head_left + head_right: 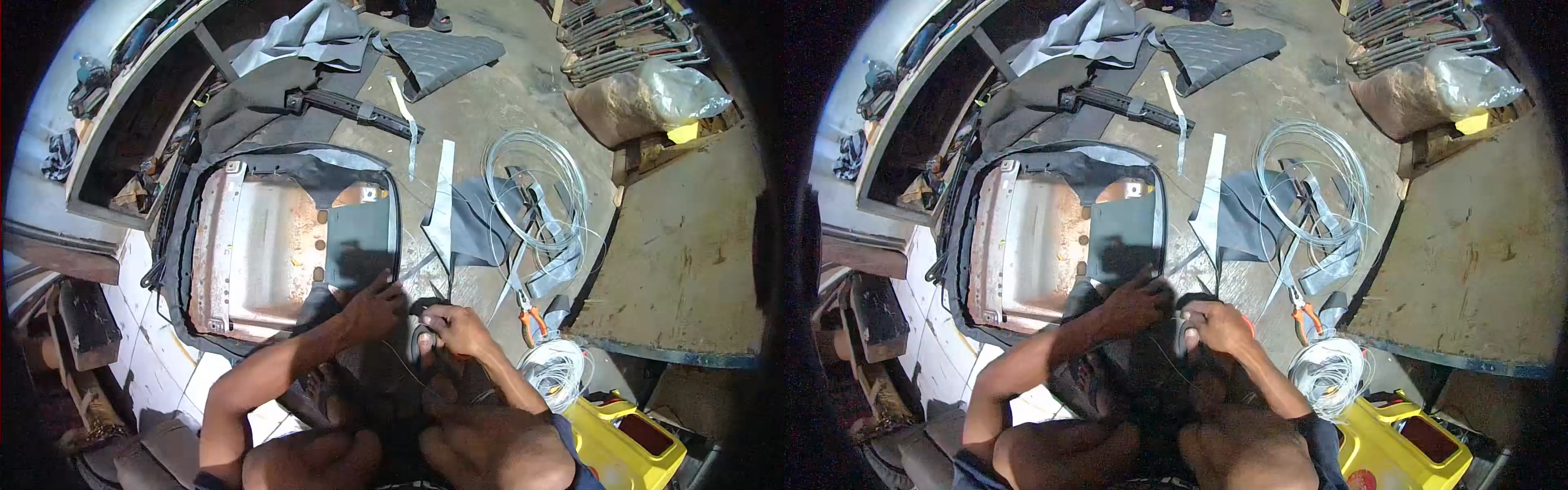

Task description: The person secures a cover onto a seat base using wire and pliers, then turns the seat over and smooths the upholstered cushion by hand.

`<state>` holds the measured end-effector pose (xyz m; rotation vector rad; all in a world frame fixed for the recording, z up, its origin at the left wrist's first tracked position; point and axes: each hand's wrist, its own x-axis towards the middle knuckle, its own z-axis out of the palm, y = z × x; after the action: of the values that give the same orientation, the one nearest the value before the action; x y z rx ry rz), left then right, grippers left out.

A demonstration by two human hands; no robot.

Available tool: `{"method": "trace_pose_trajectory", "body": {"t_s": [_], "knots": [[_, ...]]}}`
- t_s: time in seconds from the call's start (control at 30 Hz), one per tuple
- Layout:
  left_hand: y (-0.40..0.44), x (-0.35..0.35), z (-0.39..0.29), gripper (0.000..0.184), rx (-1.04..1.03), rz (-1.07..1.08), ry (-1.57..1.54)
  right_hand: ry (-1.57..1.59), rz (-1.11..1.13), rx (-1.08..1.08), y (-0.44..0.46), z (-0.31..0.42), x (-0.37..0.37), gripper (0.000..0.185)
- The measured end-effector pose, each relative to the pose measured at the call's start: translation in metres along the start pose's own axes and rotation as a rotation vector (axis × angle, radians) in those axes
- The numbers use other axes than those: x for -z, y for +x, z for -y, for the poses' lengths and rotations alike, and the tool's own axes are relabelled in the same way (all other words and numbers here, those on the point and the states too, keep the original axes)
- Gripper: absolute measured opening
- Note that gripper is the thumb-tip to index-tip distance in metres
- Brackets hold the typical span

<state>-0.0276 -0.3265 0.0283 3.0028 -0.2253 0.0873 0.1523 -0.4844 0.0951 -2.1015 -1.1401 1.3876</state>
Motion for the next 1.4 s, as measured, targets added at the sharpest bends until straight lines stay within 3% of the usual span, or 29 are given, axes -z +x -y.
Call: {"method": "trace_pose_trajectory", "body": {"t_s": [0.07,0.2,0.3,0.43,0.53,0.57,0.63,0.7,0.83,0.9,1.03,1.27,1.4], "knots": [[0.007,-0.01,0.002,0.021,-0.006,0.363,-0.071,0.0,-0.028,0.007,-0.003,-0.005,0.005,0.029],[0.022,-0.002,0.008,0.018,-0.045,0.484,-0.092,-0.039,-0.118,0.018,0.0,-0.012,0.004,0.031],[0.03,-0.012,0.022,0.021,-0.068,0.396,-0.128,0.028,-0.089,-0.069,0.006,-0.004,0.007,0.03],[0.068,0.004,0.076,0.009,0.042,0.058,-0.193,0.28,-0.446,0.092,0.025,-0.022,-0.013,0.027],[0.093,0.013,0.11,0.006,0.086,-0.124,-0.204,0.578,-0.531,0.004,0.044,-0.014,-0.02,0.026],[0.1,0.005,0.119,0.008,0.129,-0.076,-0.228,0.709,-0.516,-0.058,0.051,-0.013,-0.023,0.026],[0.111,-0.012,0.125,0.009,0.17,-0.038,-0.256,0.626,-0.612,-0.035,0.07,-0.023,-0.037,0.025],[0.118,-0.021,0.12,0.01,0.325,0.127,-0.298,0.76,-0.568,-0.052,0.078,-0.028,-0.045,0.025],[0.115,-0.019,0.127,0.013,0.247,0.14,-0.316,1.011,-0.456,-0.198,0.088,-0.026,-0.051,0.022],[0.111,-0.031,0.129,0.014,0.196,0.107,-0.271,0.996,-0.471,-0.174,0.102,-0.033,-0.059,0.021],[0.116,-0.034,0.127,0.019,0.279,0.248,-0.216,0.884,-0.541,-0.133,0.118,-0.044,-0.077,0.021],[0.114,-0.031,0.124,0.014,0.291,0.195,-0.266,0.875,-0.58,-0.186,0.112,-0.039,-0.074,0.021],[0.116,-0.016,0.123,0.013,0.28,0.271,-0.28,0.961,-0.572,-0.239,0.112,-0.028,-0.068,0.02]]}}
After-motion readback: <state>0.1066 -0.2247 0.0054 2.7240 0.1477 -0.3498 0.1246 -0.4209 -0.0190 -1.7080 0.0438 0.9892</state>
